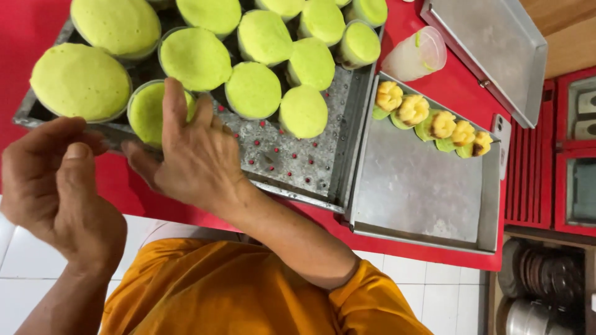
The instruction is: The person is unmolding small green cakes from individual plastic molds and placing them onto a metal tray.
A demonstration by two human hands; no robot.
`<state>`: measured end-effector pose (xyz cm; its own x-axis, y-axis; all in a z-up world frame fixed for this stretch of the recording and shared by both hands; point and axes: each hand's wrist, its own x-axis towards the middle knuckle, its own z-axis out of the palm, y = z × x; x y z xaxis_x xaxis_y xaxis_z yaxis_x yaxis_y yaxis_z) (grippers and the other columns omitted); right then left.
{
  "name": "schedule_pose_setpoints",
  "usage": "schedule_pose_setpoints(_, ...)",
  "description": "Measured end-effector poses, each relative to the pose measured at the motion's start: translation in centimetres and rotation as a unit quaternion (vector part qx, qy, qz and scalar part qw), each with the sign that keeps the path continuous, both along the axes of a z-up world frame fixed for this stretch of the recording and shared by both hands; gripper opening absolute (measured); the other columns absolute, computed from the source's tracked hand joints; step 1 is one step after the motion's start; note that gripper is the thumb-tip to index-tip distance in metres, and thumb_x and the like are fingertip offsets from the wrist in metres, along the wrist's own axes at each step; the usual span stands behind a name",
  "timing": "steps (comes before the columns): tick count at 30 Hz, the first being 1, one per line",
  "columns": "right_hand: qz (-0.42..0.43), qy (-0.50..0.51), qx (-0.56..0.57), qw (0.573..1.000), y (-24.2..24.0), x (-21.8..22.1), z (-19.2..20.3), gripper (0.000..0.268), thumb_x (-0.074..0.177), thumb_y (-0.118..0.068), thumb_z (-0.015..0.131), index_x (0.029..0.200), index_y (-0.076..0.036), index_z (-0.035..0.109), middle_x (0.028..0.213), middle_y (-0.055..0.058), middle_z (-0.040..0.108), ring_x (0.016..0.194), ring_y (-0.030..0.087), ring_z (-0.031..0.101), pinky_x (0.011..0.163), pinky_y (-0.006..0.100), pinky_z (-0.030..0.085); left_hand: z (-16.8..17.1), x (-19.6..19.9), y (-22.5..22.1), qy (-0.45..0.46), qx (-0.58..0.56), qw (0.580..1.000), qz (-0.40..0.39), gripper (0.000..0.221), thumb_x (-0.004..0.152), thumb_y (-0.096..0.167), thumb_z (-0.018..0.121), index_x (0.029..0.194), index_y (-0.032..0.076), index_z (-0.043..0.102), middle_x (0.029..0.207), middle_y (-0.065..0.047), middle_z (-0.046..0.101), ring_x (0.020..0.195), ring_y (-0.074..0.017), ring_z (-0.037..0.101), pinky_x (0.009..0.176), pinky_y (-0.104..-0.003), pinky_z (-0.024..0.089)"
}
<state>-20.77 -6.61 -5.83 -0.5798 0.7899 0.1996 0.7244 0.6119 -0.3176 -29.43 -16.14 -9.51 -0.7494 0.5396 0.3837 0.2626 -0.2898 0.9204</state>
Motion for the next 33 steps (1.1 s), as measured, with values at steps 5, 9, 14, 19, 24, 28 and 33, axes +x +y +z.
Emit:
schedule_pose_setpoints(5,0.035,0.000,-0.001,0.999,0.5,4.7,4.4,0.062,0.093,-0.050,0.050,0.133,-0.003,0.046,0.133,0.028,0.059,0.107,0.046,0.066,0.062,0.056,0.057,-0.1,0.5,-0.1,-0.106,-0.062,0.992,0.032,0.028,0.110,0.000,0.051,0.133,0.002,0.065,0.115,-0.011,0.068,0.104,-0.0156,0.065,0.103,-0.024,0.054)
schedule_pose_setpoints(9,-0.075,0.103,0.040,0.991,13.7,14.8,5.3,0.043,0.089,-0.023,0.066,0.130,-0.015,0.058,0.127,0.008,0.070,0.112,0.027,0.071,0.097,0.036,0.055,0.3,1.8,-1.0,-0.068,-0.030,0.997,-0.032,0.035,0.115,0.008,0.048,0.144,-0.010,0.056,0.131,-0.020,0.060,0.112,-0.0271,0.063,0.107,-0.033,0.051)
schedule_pose_setpoints(14,-0.076,-0.057,0.050,0.994,26.5,24.9,6.7,0.059,0.084,-0.028,0.070,0.133,0.002,0.057,0.129,0.022,0.064,0.118,0.038,0.060,0.091,0.047,0.049,3.4,4.2,-0.3,-0.022,0.005,0.995,-0.096,0.021,0.110,-0.017,0.051,0.129,-0.025,0.053,0.120,-0.036,0.059,0.099,-0.0377,0.064,0.096,-0.040,0.054)
schedule_pose_setpoints(19,-0.075,-0.035,0.119,0.990,25.8,24.3,7.0,0.044,0.084,-0.028,0.071,0.120,-0.002,0.063,0.113,0.014,0.068,0.100,0.031,0.065,0.077,0.046,0.049,-0.1,2.0,0.7,-0.003,0.020,0.999,-0.027,0.025,0.116,-0.004,0.049,0.137,-0.018,0.054,0.123,-0.030,0.061,0.112,-0.0353,0.061,0.107,-0.039,0.049)
schedule_pose_setpoints(24,0.109,0.126,0.048,0.985,16.0,12.4,8.9,0.043,0.090,-0.008,0.073,0.130,-0.012,0.059,0.128,0.008,0.063,0.108,0.021,0.066,0.073,0.030,0.052,-1.3,-2.6,2.3,-0.021,0.058,0.988,0.143,0.036,0.111,-0.001,0.040,0.135,-0.016,0.062,0.128,-0.028,0.063,0.112,-0.0337,0.059,0.100,-0.042,0.050)
schedule_pose_setpoints(28,0.283,-0.021,-0.013,0.959,9.8,2.4,6.8,0.085,0.086,-0.031,0.089,0.152,-0.014,0.038,0.157,0.014,0.040,0.151,0.036,0.038,0.120,0.056,0.036,-0.4,-3.5,2.3,-0.046,0.037,0.993,0.104,0.045,0.115,0.028,0.037,0.138,-0.004,0.057,0.132,-0.023,0.063,0.125,-0.0302,0.060,0.101,-0.038,0.046)
schedule_pose_setpoints(33,0.364,-0.226,0.134,0.894,7.3,-5.7,3.2,0.110,0.082,-0.057,0.089,0.161,-0.023,0.021,0.167,0.004,0.032,0.155,0.035,0.027,0.116,0.069,0.036,0.4,-3.8,1.1,-0.081,0.013,0.992,0.094,0.047,0.112,0.035,0.038,0.136,-0.002,0.056,0.128,-0.019,0.065,0.119,-0.0278,0.065,0.097,-0.034,0.049)
